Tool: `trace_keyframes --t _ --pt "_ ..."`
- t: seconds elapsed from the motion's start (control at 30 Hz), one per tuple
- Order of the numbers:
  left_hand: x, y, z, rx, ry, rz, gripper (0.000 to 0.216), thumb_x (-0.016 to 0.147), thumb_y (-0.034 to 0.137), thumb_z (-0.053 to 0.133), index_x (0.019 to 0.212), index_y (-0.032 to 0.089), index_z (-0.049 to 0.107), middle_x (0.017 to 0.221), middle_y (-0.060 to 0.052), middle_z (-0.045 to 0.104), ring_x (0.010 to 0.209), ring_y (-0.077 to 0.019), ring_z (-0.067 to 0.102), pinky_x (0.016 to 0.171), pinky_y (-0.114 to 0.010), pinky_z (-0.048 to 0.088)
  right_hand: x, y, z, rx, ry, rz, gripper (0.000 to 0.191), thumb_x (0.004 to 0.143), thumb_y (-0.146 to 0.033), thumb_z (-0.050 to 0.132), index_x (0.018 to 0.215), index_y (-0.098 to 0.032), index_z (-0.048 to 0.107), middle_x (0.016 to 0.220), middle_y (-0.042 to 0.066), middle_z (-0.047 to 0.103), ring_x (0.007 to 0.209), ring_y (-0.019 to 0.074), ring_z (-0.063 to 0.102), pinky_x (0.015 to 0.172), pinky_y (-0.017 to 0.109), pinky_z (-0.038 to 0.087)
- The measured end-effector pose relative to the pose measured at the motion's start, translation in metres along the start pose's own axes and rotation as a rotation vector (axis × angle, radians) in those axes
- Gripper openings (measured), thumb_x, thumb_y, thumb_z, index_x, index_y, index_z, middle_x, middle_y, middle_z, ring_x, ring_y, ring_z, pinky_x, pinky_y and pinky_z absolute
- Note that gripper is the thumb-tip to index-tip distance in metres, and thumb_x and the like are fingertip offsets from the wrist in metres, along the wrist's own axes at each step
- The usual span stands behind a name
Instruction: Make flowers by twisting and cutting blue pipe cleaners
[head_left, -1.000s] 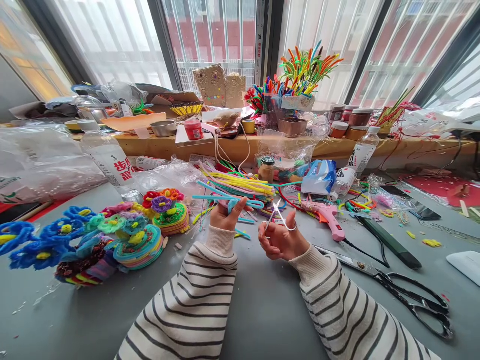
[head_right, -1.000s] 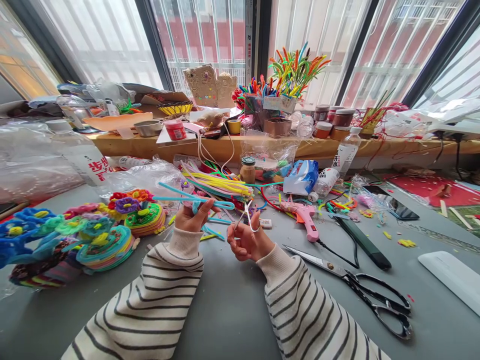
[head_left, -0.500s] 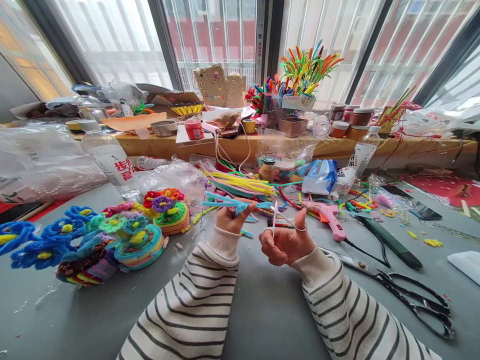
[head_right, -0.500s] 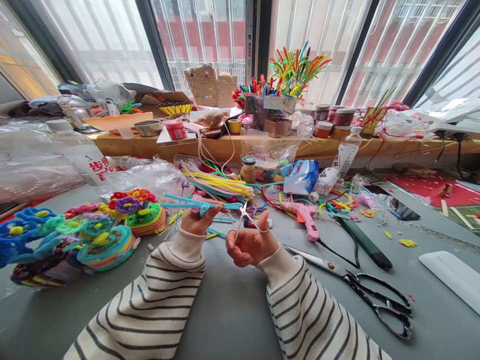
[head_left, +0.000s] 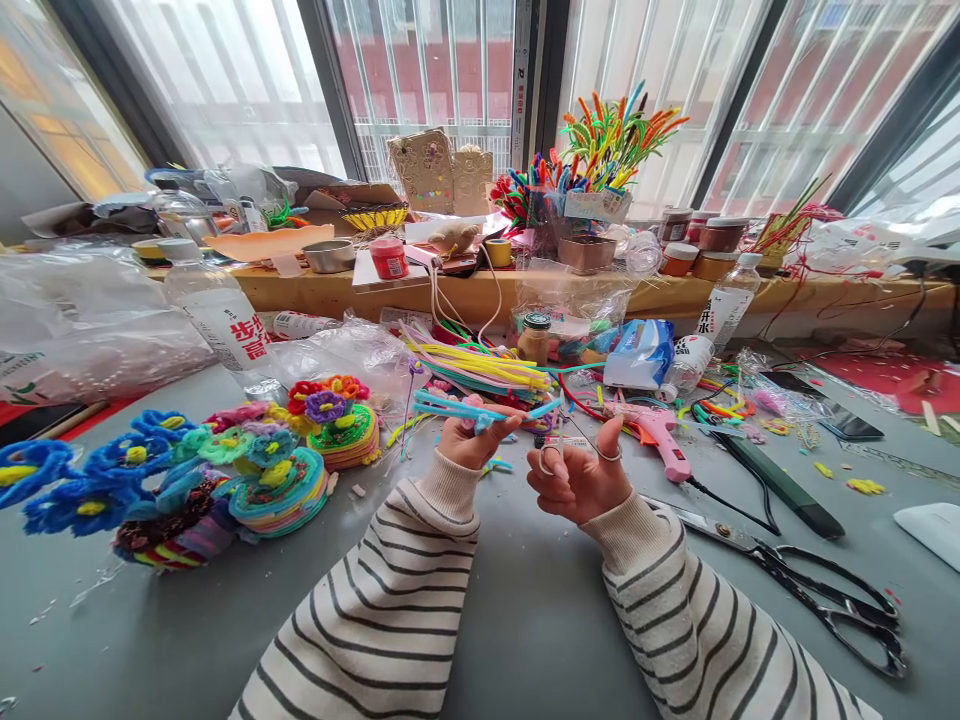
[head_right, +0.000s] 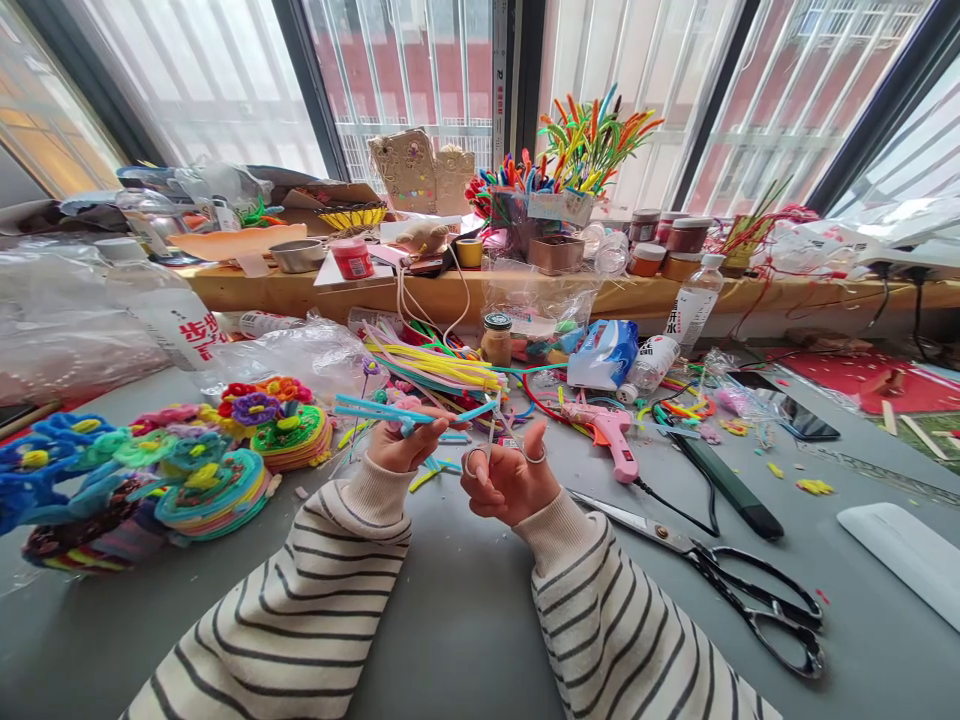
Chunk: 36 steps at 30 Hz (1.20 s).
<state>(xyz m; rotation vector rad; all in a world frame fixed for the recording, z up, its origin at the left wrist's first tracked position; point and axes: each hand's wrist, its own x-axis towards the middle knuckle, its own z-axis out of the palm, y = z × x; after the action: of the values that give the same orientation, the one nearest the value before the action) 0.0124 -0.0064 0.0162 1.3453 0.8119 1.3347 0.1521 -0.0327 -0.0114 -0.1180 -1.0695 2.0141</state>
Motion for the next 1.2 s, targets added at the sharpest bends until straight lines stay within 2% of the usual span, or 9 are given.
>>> trace_keyframes --t 0.2,0.47,0.6,0.67,0.73,0.83,0.93,1.0,1.2 --pt "0.004 -0.001 -0.002 -0.056 -0.049 -0.043 0.026 0.051 0.037 0.062 0.058 0.013 0.059 0.031 0.005 0.042 0.024 -0.0003 0.02 0.027 -0.019 0.006 0.001 0.002 0.001 -0.029 0.077 -0.081 0.056 0.06 -0.068 0.03 0.045 -0.015 0.04 0.049 -0.005 0.022 0.038 0.0045 0.016 0.031 0.016 0.01" --pt "0.007 -0.005 -0.003 -0.165 0.012 -0.032 0.023 0.053 0.033 0.062 0.062 0.013 0.057 0.041 0.002 0.053 0.024 0.0004 0.023 0.028 -0.019 0.008 0.002 0.007 -0.008 -0.168 0.156 -0.083 0.052 0.057 -0.065 0.041 0.043 -0.014 0.041 0.046 -0.006 0.025 0.036 0.0033 0.012 0.032 0.018 0.009" --pt "0.009 -0.006 -0.007 -0.239 0.111 -0.056 0.02 0.058 0.033 0.058 0.062 0.013 0.056 0.036 0.005 0.046 0.023 0.0004 0.024 0.029 -0.018 0.012 0.003 0.01 -0.007 -0.535 0.264 -0.005 0.048 0.056 -0.061 0.047 0.049 -0.014 0.047 0.042 -0.007 0.027 0.035 0.0028 0.016 0.035 0.02 0.011" --pt "0.011 -0.007 -0.009 -0.294 0.139 -0.092 0.021 0.059 0.033 0.057 0.065 0.013 0.056 0.035 0.006 0.045 0.023 0.0008 0.023 0.029 -0.018 0.012 0.004 0.011 -0.003 -0.773 0.337 -0.036 0.044 0.059 -0.057 0.049 0.052 -0.013 0.049 0.044 -0.005 0.032 0.038 0.0041 0.024 0.037 0.02 0.016" --pt "0.013 -0.008 -0.011 -0.351 0.141 -0.135 0.024 0.058 0.034 0.058 0.07 0.013 0.057 0.036 0.006 0.045 0.022 0.0014 0.022 0.029 -0.018 0.011 0.005 0.011 0.002 -0.994 0.394 -0.095 0.041 0.06 -0.053 0.05 0.052 -0.013 0.05 0.049 -0.003 0.036 0.043 0.0056 0.029 0.041 0.02 0.022" --pt "0.013 -0.01 -0.012 -0.359 0.067 -0.206 0.028 0.057 0.036 0.059 0.072 0.013 0.057 0.031 0.008 0.037 0.022 0.0007 0.021 0.029 -0.018 0.01 0.004 0.01 0.006 -1.268 0.442 -0.152 0.036 0.06 -0.048 0.054 0.052 -0.013 0.05 0.051 -0.003 0.035 0.046 0.0066 0.031 0.043 0.021 0.024" --pt "0.012 -0.011 -0.01 -0.297 -0.012 -0.255 0.027 0.06 0.037 0.056 0.069 0.012 0.058 0.026 0.01 0.028 0.022 0.0 0.02 0.03 -0.018 0.01 0.004 0.01 0.005 -1.425 0.453 -0.176 0.035 0.058 -0.047 0.056 0.052 -0.013 0.05 0.05 -0.003 0.034 0.046 0.0067 0.031 0.044 0.021 0.025" --pt "0.011 -0.011 -0.009 -0.268 -0.014 -0.256 0.027 0.061 0.038 0.055 0.064 0.012 0.058 0.025 0.01 0.026 0.022 -0.0001 0.019 0.03 -0.018 0.01 0.003 0.011 0.004 -1.472 0.444 -0.169 0.035 0.058 -0.048 0.057 0.053 -0.013 0.05 0.051 -0.003 0.034 0.046 0.0067 0.031 0.045 0.021 0.026" --pt "0.01 -0.003 -0.005 -0.244 0.049 -0.24 0.031 0.052 0.041 0.061 0.054 0.011 0.054 0.027 0.01 0.029 0.022 0.0009 0.02 0.029 -0.017 0.008 0.002 0.016 0.004 -1.382 0.256 -0.113 0.048 0.063 -0.06 0.04 0.057 -0.014 0.048 0.06 -0.001 0.038 0.05 0.0074 0.032 0.046 0.021 0.027"
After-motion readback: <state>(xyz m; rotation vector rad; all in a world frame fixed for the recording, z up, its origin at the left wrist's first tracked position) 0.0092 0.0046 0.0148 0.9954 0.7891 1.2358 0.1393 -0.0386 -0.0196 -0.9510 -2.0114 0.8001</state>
